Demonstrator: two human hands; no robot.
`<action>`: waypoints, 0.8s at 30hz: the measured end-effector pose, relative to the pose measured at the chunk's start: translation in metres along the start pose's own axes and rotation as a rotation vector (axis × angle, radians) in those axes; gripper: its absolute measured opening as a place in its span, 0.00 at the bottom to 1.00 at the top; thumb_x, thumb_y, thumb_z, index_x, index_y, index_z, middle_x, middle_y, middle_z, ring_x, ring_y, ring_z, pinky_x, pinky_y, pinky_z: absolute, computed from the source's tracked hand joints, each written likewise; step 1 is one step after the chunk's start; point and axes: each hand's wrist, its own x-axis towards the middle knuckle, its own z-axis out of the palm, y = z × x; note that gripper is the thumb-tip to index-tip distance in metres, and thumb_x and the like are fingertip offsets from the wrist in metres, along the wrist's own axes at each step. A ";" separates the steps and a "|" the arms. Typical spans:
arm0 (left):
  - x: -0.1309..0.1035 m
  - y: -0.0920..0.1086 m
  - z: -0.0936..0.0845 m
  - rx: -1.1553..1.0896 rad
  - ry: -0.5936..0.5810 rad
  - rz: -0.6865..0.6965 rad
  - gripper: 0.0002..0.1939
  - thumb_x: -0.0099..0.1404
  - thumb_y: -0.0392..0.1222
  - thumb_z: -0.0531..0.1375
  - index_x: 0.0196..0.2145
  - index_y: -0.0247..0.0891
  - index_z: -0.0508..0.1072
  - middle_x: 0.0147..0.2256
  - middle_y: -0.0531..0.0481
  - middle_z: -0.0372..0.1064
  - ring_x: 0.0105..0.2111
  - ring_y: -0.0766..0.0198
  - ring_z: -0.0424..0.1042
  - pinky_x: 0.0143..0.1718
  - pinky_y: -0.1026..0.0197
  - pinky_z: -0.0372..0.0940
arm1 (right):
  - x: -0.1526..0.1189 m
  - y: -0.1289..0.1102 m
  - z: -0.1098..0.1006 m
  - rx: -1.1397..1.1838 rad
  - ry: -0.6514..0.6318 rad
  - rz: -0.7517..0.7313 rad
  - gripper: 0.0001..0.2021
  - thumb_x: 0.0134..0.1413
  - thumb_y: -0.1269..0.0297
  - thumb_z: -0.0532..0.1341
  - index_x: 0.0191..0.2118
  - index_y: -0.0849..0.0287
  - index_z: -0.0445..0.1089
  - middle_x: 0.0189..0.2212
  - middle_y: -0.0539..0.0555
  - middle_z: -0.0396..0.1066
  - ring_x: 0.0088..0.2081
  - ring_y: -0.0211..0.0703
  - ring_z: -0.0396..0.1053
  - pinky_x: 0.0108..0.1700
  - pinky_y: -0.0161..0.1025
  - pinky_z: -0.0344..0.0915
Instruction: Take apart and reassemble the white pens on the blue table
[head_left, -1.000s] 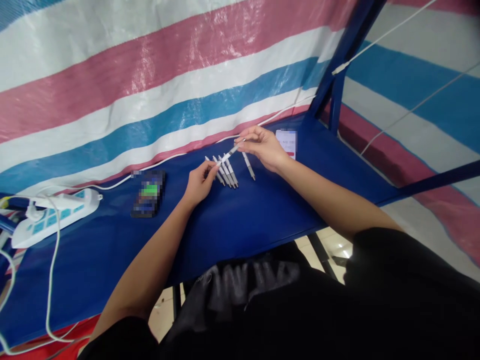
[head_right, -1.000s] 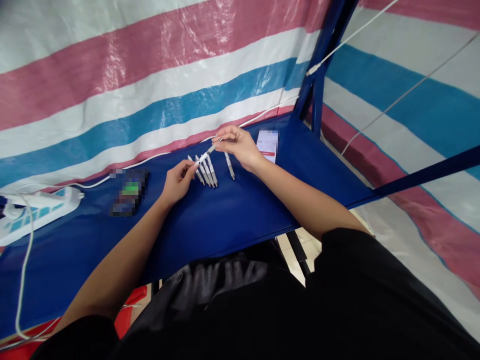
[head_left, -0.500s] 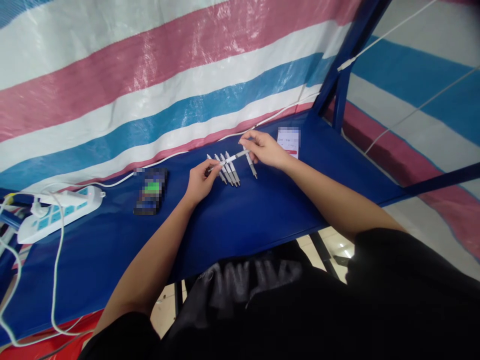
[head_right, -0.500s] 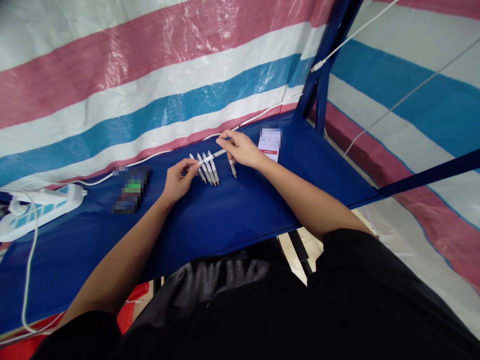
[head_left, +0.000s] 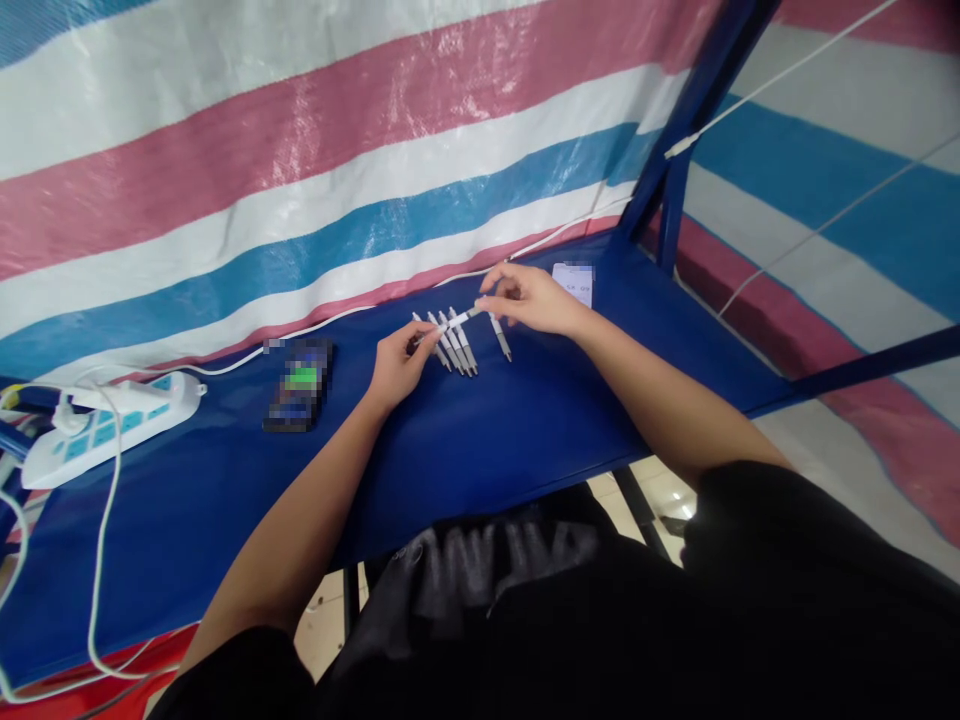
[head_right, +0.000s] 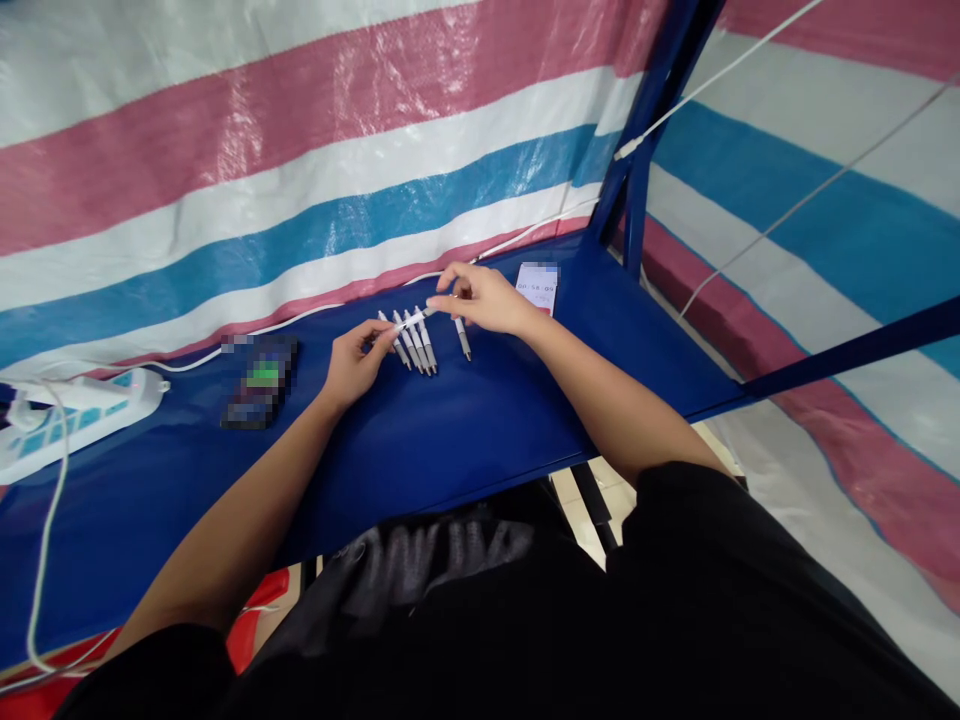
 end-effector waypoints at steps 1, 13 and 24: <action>0.000 0.000 0.000 -0.001 0.001 -0.008 0.18 0.77 0.58 0.66 0.42 0.40 0.85 0.34 0.49 0.82 0.32 0.62 0.77 0.38 0.59 0.71 | 0.000 0.000 0.000 0.021 -0.018 -0.016 0.26 0.60 0.36 0.76 0.39 0.56 0.74 0.27 0.49 0.77 0.26 0.41 0.72 0.32 0.39 0.67; 0.001 -0.003 0.000 -0.001 -0.010 -0.044 0.19 0.73 0.60 0.68 0.43 0.41 0.87 0.35 0.47 0.84 0.33 0.59 0.78 0.39 0.58 0.72 | 0.000 0.001 -0.001 0.027 -0.082 -0.026 0.22 0.62 0.42 0.76 0.38 0.56 0.75 0.23 0.47 0.73 0.26 0.40 0.70 0.34 0.39 0.64; 0.000 -0.005 0.000 0.038 0.006 -0.017 0.18 0.73 0.58 0.69 0.44 0.39 0.88 0.35 0.46 0.85 0.33 0.60 0.80 0.39 0.59 0.73 | -0.001 -0.001 0.000 -0.055 -0.134 -0.015 0.20 0.62 0.46 0.76 0.37 0.57 0.74 0.24 0.47 0.74 0.26 0.39 0.69 0.34 0.38 0.60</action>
